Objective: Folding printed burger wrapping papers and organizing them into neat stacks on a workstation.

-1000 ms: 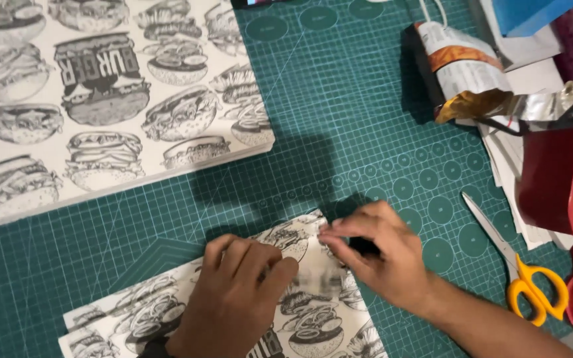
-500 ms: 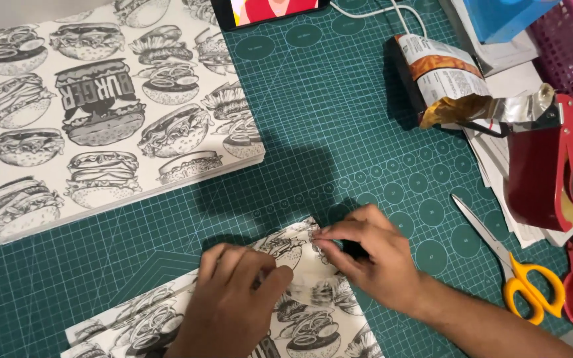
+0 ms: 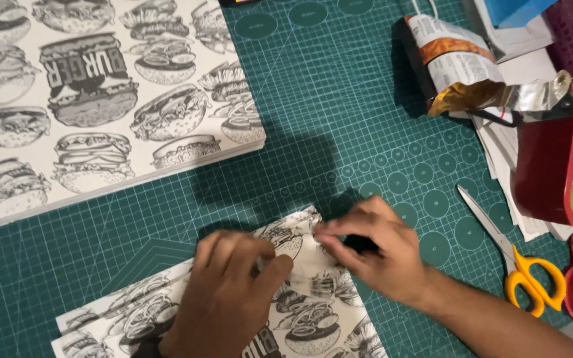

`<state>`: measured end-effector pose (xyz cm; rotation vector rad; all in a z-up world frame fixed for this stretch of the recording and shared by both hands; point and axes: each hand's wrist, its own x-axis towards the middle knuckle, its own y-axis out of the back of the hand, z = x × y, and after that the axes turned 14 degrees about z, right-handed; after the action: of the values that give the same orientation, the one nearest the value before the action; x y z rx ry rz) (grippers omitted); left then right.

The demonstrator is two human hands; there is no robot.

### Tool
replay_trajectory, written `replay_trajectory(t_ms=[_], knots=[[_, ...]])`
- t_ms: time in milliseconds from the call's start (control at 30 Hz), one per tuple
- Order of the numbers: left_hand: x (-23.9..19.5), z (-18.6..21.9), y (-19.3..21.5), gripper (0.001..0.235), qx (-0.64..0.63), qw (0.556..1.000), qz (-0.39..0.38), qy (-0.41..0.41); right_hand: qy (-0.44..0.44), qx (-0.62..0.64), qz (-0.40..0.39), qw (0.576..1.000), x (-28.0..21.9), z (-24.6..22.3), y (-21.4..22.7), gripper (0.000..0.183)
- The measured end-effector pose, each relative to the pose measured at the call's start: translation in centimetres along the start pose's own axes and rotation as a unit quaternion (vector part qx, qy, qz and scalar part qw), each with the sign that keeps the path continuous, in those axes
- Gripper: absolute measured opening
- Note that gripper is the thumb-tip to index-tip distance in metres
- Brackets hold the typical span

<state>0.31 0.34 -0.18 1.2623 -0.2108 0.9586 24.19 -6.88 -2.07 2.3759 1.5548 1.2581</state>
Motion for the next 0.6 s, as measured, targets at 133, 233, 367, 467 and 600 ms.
replay_trajectory(t_ms=[133,233,367,467,600], knots=[[0.2,0.3,0.2,0.011,-0.001,1.000,0.001,0.017,0.097,0.081,0.050,0.991,-0.8,0.5,0.2,0.028],[-0.3,0.3,0.2,0.016,-0.017,1.000,0.004,0.018,0.063,0.044,0.042,0.996,-0.1,0.1,0.2,0.029],[0.3,0.4,0.5,0.014,-0.004,1.000,-0.010,0.009,0.005,-0.020,-0.020,1.000,0.5,-0.4,0.1,0.034],[-0.1,0.2,0.0,0.017,0.017,1.000,0.006,0.005,0.047,0.034,-0.010,0.998,0.2,0.0,0.1,0.036],[-0.2,0.2,0.0,0.009,-0.010,1.000,-0.015,0.012,0.131,0.081,0.039,0.987,-0.9,0.7,0.6,0.041]])
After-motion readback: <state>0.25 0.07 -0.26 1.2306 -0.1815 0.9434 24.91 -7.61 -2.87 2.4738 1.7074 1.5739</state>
